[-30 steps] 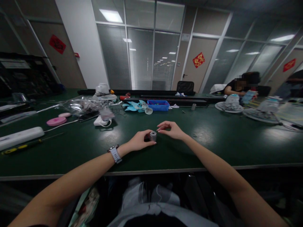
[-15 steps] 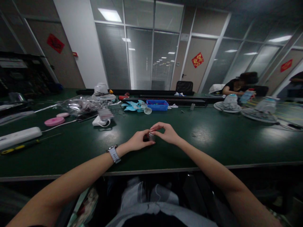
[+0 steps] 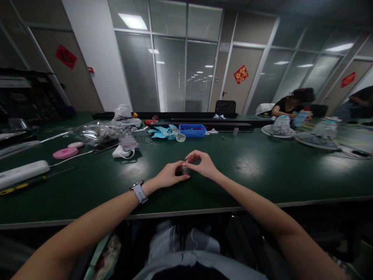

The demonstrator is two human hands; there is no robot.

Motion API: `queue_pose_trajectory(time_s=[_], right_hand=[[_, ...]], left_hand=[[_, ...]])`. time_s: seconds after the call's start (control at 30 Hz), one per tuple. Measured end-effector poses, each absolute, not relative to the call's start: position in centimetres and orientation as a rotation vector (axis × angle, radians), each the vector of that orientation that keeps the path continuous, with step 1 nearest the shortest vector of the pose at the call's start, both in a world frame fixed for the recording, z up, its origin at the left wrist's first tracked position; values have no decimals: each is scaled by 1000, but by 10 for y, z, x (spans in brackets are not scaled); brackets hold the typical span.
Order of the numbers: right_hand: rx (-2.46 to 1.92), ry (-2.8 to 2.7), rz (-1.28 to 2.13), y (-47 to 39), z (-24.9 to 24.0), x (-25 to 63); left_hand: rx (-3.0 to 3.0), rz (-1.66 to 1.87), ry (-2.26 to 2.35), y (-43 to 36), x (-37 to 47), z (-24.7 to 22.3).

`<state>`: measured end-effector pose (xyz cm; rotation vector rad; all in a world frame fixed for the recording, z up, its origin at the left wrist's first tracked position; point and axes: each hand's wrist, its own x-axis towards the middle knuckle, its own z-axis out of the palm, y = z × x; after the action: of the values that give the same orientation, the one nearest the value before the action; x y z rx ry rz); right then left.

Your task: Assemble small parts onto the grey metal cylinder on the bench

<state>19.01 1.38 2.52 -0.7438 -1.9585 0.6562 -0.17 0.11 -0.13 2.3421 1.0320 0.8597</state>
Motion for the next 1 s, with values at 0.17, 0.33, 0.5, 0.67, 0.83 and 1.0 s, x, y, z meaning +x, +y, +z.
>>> queue_pose_trajectory(time_s=[0.17,0.33,0.5,0.67,0.83,1.0], right_hand=[[-717,-2004,638,10,27,190],[-735,-1960,627,11,25,188],[-727,-1893,666,15,22,187],[-715,-1829,694,17,22,186],[-771,-1737,672,23,25,195],[-883,-1923,779,38,16,220]], left_hand=[[2367,847,1027,2,-2,-1],[2352,833,1043,2,-2,-2],[2342,849,1033,2,-2,-3],[2317,848,1032,1,-2,-2],[2321,832,1033,-1,-2,1],[2309,846,1037,-1,-1,1]])
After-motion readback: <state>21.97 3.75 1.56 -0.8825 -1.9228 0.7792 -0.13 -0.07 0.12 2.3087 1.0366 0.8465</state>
